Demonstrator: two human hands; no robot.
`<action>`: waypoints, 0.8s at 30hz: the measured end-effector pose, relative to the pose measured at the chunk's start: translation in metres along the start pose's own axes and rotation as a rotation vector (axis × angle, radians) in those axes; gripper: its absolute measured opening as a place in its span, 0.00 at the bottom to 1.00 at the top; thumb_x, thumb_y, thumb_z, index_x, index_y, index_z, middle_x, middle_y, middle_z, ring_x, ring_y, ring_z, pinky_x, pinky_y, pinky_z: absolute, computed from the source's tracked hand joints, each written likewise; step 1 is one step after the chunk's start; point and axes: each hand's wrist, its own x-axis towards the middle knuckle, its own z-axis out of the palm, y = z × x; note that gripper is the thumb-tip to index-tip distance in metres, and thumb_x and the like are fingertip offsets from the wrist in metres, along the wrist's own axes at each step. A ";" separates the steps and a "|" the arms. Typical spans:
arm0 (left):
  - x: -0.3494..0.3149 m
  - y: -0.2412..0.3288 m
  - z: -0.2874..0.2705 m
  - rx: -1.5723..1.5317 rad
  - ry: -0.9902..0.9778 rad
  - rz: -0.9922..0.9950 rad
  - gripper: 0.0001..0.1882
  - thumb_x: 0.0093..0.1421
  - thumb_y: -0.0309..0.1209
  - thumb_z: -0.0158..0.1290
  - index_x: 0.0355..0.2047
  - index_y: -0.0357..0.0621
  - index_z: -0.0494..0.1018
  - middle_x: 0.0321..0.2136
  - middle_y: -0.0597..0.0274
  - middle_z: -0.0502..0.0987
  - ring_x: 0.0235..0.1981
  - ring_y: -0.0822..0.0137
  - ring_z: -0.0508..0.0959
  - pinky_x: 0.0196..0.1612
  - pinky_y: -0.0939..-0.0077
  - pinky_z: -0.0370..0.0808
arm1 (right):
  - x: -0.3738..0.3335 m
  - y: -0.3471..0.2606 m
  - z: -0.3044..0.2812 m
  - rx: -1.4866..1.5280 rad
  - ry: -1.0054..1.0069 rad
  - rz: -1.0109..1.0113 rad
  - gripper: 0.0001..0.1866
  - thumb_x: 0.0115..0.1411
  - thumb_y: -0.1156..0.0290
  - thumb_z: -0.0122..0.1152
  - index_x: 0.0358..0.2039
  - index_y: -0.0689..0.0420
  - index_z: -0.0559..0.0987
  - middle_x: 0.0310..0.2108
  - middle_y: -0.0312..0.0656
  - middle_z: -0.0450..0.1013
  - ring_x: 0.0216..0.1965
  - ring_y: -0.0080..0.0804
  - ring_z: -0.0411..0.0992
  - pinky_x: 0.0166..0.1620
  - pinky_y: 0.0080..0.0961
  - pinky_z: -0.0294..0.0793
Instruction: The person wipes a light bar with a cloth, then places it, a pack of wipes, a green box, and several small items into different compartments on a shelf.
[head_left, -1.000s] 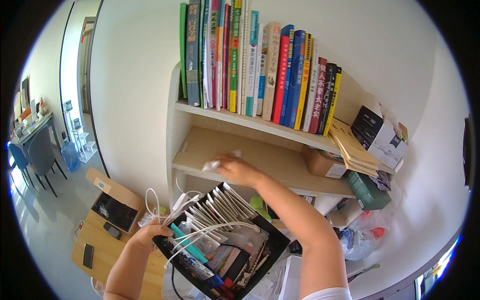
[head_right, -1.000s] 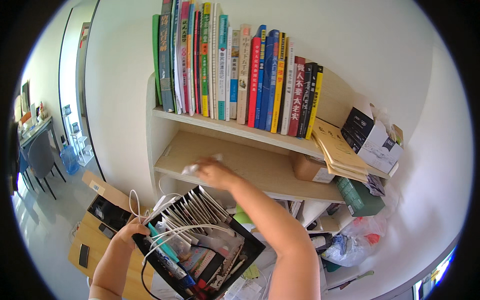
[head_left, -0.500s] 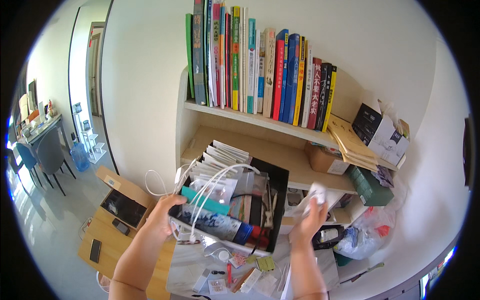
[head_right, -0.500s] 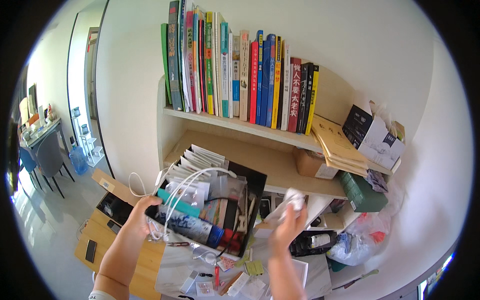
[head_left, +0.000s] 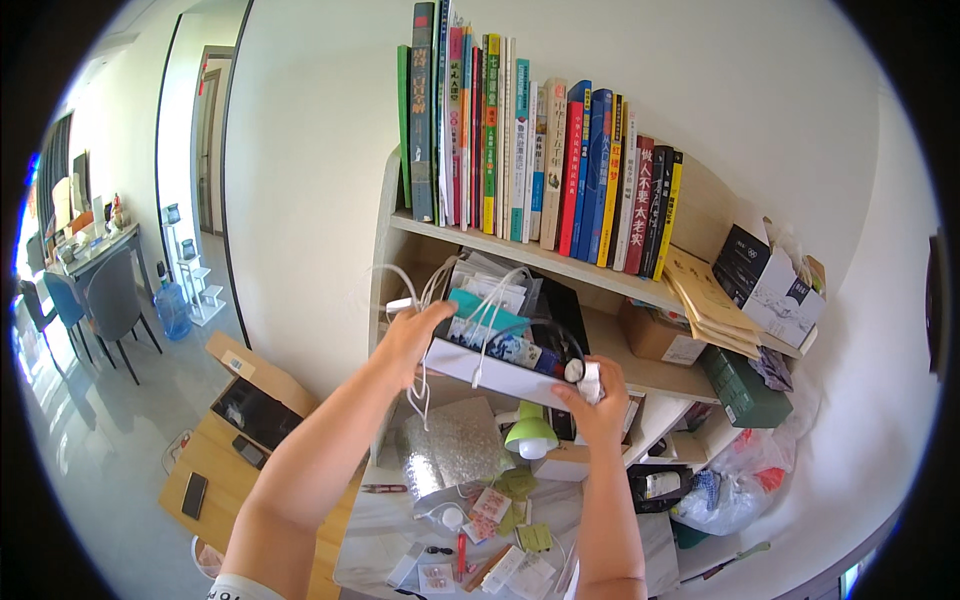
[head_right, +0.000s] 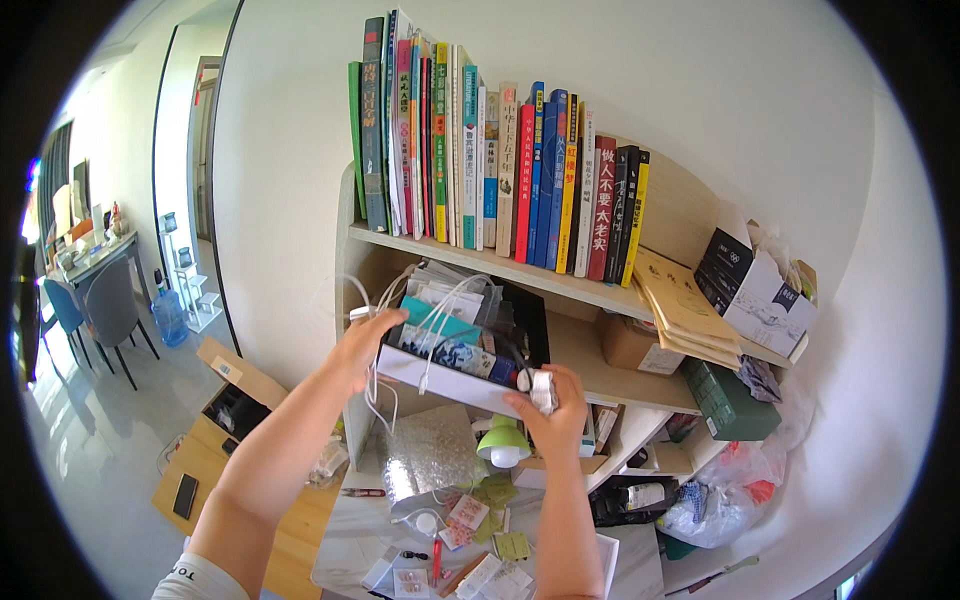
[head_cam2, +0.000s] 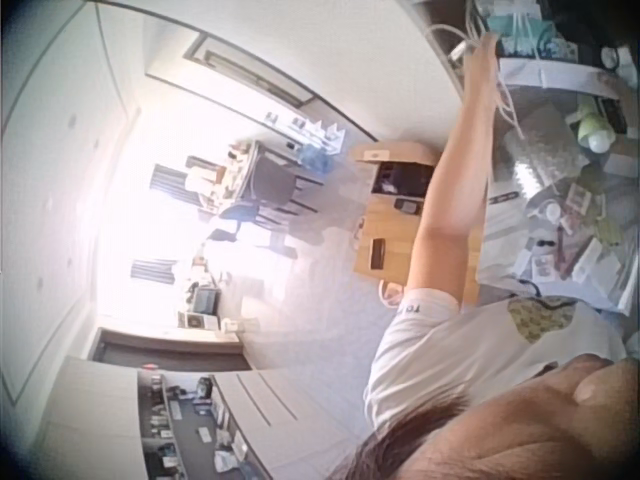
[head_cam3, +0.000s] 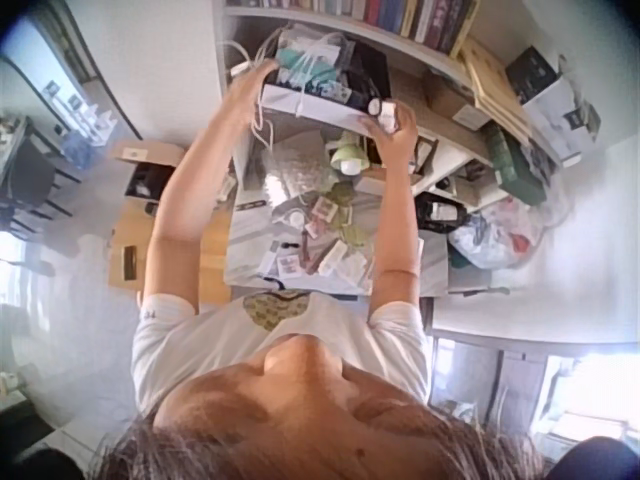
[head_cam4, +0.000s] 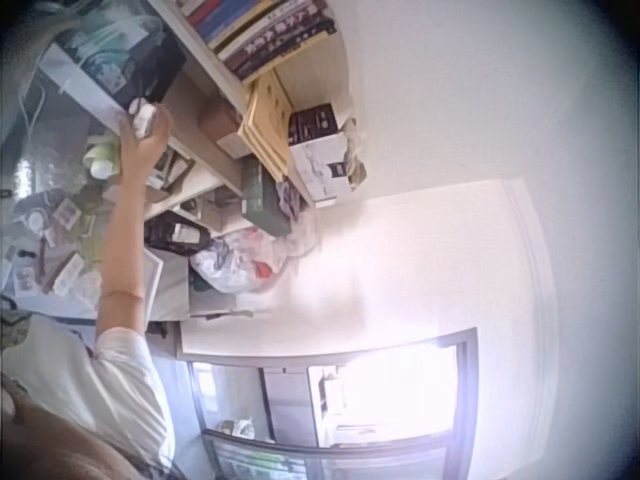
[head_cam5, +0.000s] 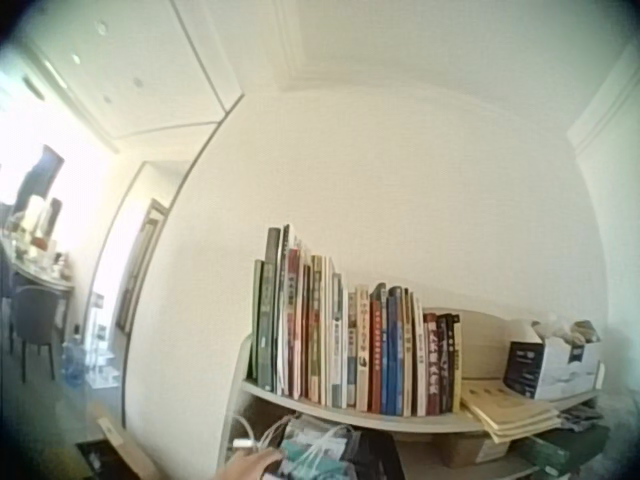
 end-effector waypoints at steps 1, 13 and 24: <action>0.002 0.005 0.001 0.113 0.031 -0.015 0.21 0.55 0.45 0.51 0.39 0.40 0.72 0.32 0.58 0.77 0.24 0.64 0.78 0.25 0.67 0.77 | 0.007 0.002 0.000 0.026 -0.025 0.069 0.26 0.37 0.65 0.77 0.35 0.63 0.75 0.39 0.42 0.69 0.37 0.36 0.70 0.40 0.27 0.70; 0.057 0.017 -0.004 1.240 0.227 0.287 0.27 0.65 0.46 0.35 0.32 0.34 0.75 0.37 0.44 0.77 0.39 0.45 0.76 0.42 0.54 0.73 | 0.036 0.015 0.005 -0.175 -0.112 -0.090 0.25 0.37 0.60 0.77 0.25 0.67 0.73 0.31 0.46 0.70 0.29 0.41 0.69 0.33 0.30 0.69; 0.232 -0.003 -0.029 1.139 0.241 0.563 0.23 0.62 0.42 0.41 0.51 0.40 0.67 0.52 0.44 0.68 0.54 0.50 0.67 0.56 0.63 0.65 | 0.064 0.029 0.057 -0.252 -0.012 -0.115 0.23 0.38 0.62 0.75 0.25 0.65 0.73 0.32 0.47 0.68 0.32 0.45 0.70 0.35 0.35 0.69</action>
